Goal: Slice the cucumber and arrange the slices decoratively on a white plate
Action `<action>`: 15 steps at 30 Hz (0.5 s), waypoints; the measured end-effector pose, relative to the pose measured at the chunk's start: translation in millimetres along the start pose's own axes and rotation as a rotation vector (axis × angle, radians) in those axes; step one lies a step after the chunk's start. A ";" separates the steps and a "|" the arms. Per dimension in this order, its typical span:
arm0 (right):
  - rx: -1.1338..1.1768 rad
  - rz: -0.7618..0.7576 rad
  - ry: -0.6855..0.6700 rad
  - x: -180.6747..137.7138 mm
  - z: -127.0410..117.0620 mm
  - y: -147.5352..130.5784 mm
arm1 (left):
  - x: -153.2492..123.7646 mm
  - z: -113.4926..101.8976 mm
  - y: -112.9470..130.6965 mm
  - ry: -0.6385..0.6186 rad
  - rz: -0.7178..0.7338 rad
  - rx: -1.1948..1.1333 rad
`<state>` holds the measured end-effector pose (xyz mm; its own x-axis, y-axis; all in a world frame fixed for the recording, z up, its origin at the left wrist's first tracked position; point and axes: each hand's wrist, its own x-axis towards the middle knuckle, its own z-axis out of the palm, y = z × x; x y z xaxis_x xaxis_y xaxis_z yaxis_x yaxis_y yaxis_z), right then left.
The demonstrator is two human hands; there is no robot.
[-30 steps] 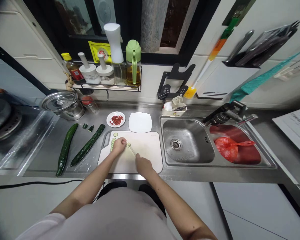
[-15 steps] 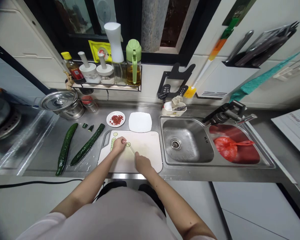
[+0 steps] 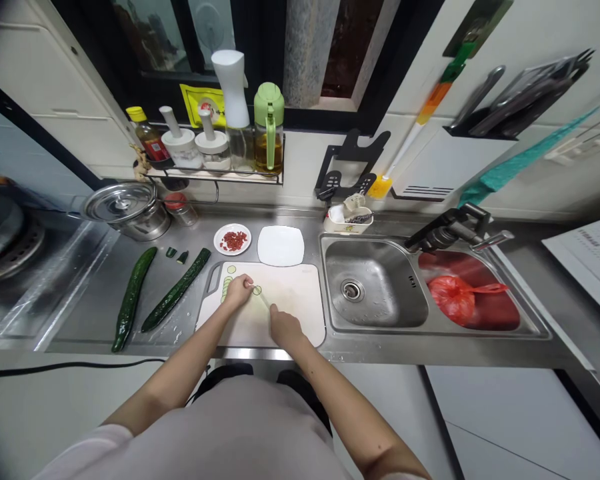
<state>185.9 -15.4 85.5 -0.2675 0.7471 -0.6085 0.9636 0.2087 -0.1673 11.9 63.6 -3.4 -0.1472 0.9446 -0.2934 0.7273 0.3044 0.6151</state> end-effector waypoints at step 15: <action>0.017 0.012 0.000 -3.4 -4.1 -2.6 | -0.6 0.2 1.3 -0.002 -0.008 0.019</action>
<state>184.3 -15.9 91.1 -0.2557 0.7492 -0.6110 0.9667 0.1885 -0.1733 13.1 63.4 -2.6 -0.1518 0.9420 -0.2994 0.7385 0.3094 0.5990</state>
